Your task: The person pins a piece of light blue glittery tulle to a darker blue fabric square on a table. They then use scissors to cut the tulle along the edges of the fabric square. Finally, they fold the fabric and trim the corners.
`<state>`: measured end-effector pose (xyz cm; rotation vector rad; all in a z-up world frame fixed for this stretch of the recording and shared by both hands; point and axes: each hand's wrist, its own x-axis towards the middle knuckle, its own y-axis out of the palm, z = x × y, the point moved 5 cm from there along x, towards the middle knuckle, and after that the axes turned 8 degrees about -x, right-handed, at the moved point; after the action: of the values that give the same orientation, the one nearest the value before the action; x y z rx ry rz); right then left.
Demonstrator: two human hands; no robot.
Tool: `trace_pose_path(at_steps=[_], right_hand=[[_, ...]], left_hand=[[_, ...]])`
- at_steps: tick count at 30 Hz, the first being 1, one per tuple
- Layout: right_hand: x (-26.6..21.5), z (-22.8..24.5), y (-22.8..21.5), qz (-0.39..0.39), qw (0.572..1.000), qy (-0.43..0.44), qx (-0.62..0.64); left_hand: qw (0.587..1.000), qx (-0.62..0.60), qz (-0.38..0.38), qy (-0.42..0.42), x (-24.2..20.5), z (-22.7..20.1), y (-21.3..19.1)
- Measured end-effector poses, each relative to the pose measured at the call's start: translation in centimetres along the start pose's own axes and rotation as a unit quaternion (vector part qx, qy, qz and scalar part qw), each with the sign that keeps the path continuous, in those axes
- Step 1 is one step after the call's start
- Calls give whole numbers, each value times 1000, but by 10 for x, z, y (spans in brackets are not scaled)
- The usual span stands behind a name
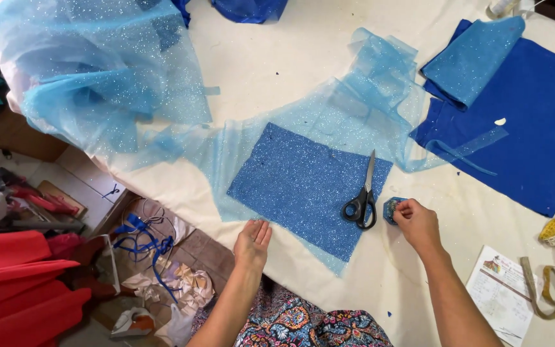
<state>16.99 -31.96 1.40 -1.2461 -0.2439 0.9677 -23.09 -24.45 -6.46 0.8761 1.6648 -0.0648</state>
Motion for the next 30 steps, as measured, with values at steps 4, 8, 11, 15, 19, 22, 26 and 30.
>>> trace_pose_path(at_steps=[4, 8, 11, 15, 19, 22, 26, 30], right_hand=[[-15, 15, -18, 9, 999, 1, 31], [-21, 14, -23, 18, 996, 16, 88], [-22, 15, -26, 16, 992, 37, 123], [-36, 25, -44, 7, 990, 49, 134], [-44, 34, -57, 12, 990, 54, 133], [-37, 24, -54, 14, 990, 60, 126], [-32, 13, -49, 52, 994, 46, 86], [-44, 23, -62, 81, 991, 62, 83]], left_hand=[[1000, 16, 1, 2, 19, 12, -2], [999, 40, -12, 7, 25, 18, -1], [998, 67, -17, 2, 45, 26, -4], [997, 76, -19, -21, 59, 42, -10], [994, 99, 7, -51, 21, 47, 10], [988, 104, 46, -106, 29, 60, 9], [990, 74, 57, -107, 15, 59, 19], [996, 29, 62, -49, 32, 54, 25]])
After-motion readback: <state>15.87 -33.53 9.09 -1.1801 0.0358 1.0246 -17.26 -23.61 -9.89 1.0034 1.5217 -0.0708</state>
